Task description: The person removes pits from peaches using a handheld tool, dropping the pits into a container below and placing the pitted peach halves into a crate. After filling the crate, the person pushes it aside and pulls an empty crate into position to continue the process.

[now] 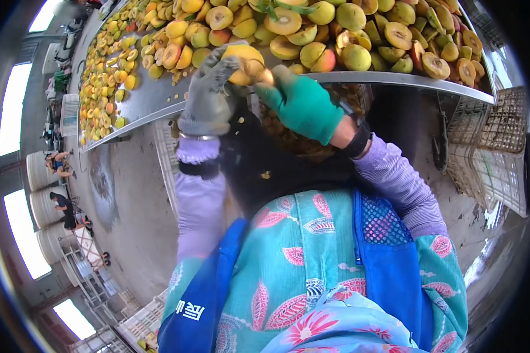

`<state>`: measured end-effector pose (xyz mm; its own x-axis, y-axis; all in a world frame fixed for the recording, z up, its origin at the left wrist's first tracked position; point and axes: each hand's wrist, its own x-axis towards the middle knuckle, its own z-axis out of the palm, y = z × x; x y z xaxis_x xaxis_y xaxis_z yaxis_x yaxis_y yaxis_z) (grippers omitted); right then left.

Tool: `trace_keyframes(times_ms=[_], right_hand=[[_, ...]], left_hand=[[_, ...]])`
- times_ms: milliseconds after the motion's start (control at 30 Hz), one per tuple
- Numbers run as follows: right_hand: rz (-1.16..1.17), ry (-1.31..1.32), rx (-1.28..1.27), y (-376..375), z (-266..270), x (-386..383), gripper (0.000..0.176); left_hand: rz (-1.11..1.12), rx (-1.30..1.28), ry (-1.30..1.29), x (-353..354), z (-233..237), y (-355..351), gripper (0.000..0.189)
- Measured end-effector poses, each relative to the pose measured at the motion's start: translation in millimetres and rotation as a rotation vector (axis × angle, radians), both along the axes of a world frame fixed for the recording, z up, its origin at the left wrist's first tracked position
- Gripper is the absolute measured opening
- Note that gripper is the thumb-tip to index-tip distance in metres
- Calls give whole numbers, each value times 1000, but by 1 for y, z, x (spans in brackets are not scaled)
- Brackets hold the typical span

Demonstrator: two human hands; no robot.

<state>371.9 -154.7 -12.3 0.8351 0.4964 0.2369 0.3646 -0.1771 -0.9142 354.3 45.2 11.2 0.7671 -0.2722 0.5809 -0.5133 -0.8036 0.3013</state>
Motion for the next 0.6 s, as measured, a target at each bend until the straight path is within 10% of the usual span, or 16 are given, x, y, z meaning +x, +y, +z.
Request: trace_keyframes(times_ms=[100, 133, 233, 300, 367, 600], right_hand=[[7, -46, -133, -2, -5, -6, 40], [3, -15, -140, -3, -5, -9, 40], [3, 104, -71, -5, -1, -19, 41], [-5, 162, -57, -5, -2, -22, 42], [-23, 185, -102, -3, -5, -21, 42], [76, 465, 183, 12, -25, -26, 43]], left_hand=[[-131, -1634, 646, -15, -12, -25, 31], [-133, -1740, 724, -13, -18, -25, 32], [177, -530, 273, -11, -24, -34, 37], [139, -728, 297, -11, -15, -46, 34], [176, -125, 80, -14, -7, -42, 35], [305, -264, 57, -10, -30, -35, 21]])
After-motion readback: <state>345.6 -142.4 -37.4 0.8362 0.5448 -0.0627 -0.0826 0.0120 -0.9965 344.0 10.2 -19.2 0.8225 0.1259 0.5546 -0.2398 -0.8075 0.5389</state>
